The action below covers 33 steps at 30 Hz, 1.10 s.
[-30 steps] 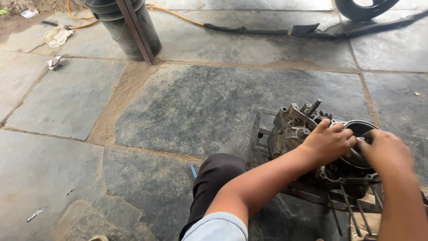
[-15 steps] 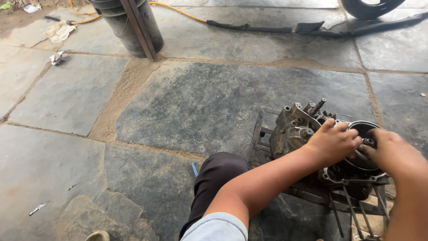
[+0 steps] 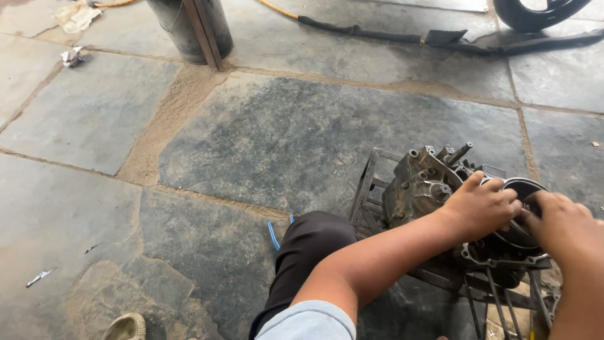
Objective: The person uses a wrench to loosen a bolt on an engine assembly and removes a metal component by hand. They then place the component back onto the engine, rotate it, and use the wrench to tighten the bolt.
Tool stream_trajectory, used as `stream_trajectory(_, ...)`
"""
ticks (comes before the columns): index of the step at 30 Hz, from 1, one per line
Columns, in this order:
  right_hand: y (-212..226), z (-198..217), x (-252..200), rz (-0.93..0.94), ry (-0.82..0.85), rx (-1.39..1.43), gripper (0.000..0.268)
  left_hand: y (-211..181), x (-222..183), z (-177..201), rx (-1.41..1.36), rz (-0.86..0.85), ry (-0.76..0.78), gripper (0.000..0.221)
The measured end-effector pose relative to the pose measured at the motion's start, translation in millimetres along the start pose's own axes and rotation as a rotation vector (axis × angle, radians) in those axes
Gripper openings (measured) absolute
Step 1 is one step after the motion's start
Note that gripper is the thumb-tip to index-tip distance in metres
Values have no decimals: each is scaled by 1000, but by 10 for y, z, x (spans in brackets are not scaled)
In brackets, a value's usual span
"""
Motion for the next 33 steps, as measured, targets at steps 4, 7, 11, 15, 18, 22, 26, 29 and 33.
stream_trajectory(4,-195,-420,244,159,52,52,39,11,16,16,-11,26,-2,33)
stream_trajectory(7,-366,-841,375,355,29,-57,43,-15,47,-50,-25,35,12,42)
stream_trajectory(11,-390,-970,351,433,-63,60,36,10,20,-31,-34,21,41,34)
stream_trajectory(15,-220,-681,332,435,23,-61,40,8,7,-75,-38,11,-57,29)
stream_trajectory(18,13,-292,321,405,104,-159,39,27,-21,-144,-27,-4,-46,28)
stream_trajectory(22,55,-36,246,404,136,-148,27,28,-2,-207,-30,-36,-44,45)
stream_trajectory(26,153,59,189,153,314,-42,24,74,-76,-185,-132,-136,-12,47)
stream_trajectory(29,188,170,169,-58,401,27,55,67,-39,-127,-169,-164,-54,52)
stream_trajectory(33,337,184,153,-227,423,97,42,33,-111,-60,-43,-142,-101,44)
Point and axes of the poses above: each hand's wrist, its own x-axis towards the middle knuckle, its own z-axis out of the back of the hand, y = z × x, the point moved 5 cm from there along x, towards the middle knuckle, and after that the axes turned 8 degrees about -y, right-handed, at the moved point
